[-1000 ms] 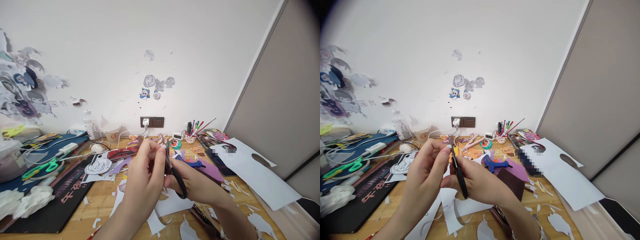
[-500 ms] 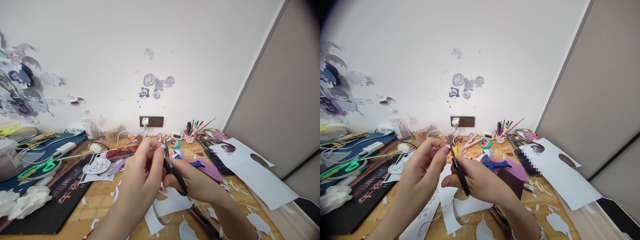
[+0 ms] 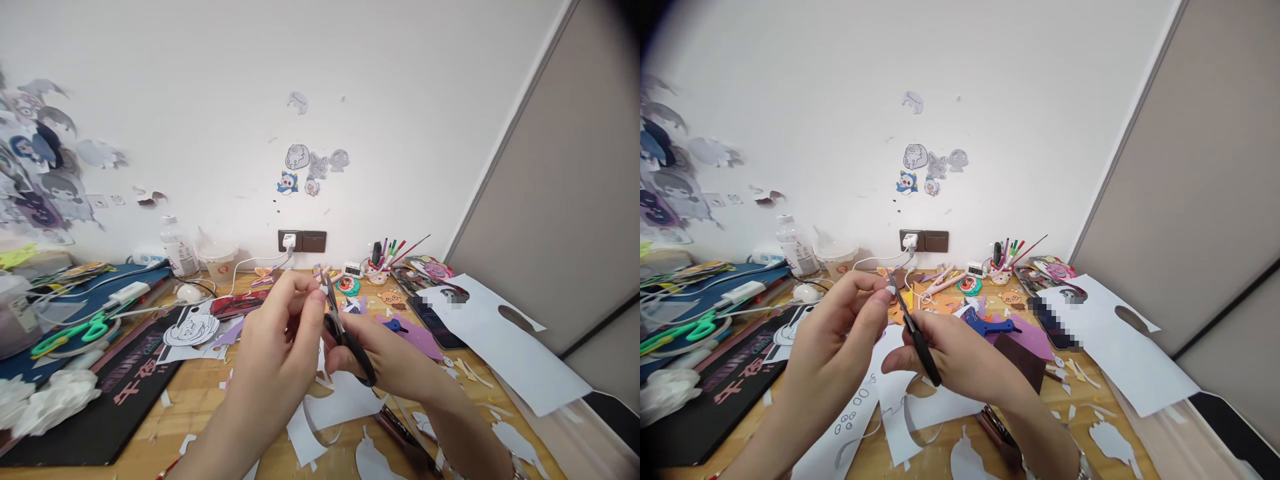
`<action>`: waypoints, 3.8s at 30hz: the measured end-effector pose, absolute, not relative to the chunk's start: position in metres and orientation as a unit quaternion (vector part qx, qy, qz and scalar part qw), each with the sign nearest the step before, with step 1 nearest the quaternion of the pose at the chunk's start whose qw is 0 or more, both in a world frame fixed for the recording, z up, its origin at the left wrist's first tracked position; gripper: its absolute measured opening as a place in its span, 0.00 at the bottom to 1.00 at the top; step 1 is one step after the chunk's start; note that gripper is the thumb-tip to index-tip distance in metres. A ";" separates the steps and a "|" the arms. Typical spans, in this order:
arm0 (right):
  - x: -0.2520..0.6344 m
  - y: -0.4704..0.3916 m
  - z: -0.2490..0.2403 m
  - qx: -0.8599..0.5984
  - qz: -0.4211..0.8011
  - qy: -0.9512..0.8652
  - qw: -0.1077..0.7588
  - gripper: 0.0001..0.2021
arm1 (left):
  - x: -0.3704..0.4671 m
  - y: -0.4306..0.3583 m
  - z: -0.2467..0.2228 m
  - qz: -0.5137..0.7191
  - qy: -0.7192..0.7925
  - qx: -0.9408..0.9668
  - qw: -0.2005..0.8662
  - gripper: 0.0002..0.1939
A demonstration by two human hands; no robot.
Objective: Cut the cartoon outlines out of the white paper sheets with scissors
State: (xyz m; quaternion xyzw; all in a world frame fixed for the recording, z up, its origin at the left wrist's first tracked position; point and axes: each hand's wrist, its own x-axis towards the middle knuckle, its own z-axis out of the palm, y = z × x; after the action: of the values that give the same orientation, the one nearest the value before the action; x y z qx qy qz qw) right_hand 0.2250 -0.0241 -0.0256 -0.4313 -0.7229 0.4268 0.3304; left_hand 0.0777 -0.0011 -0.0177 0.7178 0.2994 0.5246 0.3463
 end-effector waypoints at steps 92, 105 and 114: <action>0.232 -0.026 -0.022 -0.447 0.422 -0.730 0.299 0.12 | 0.061 0.004 -0.011 0.480 0.349 0.786 0.174 0.04; 0.233 -0.024 -0.022 -0.457 0.429 -0.715 0.309 0.13 | 0.056 0.003 -0.011 0.456 0.359 0.788 0.205 0.06; 0.233 -0.026 -0.019 -0.462 0.457 -0.693 0.312 0.14 | 0.052 0.002 -0.009 0.452 0.353 0.793 0.206 0.05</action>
State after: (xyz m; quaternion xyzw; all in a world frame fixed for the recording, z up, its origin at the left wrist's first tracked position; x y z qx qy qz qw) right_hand 0.2334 -0.0264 -0.0193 -0.4618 -0.6932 0.4570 0.3121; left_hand 0.0520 0.0016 -0.0090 0.7928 0.3527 0.4525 0.2058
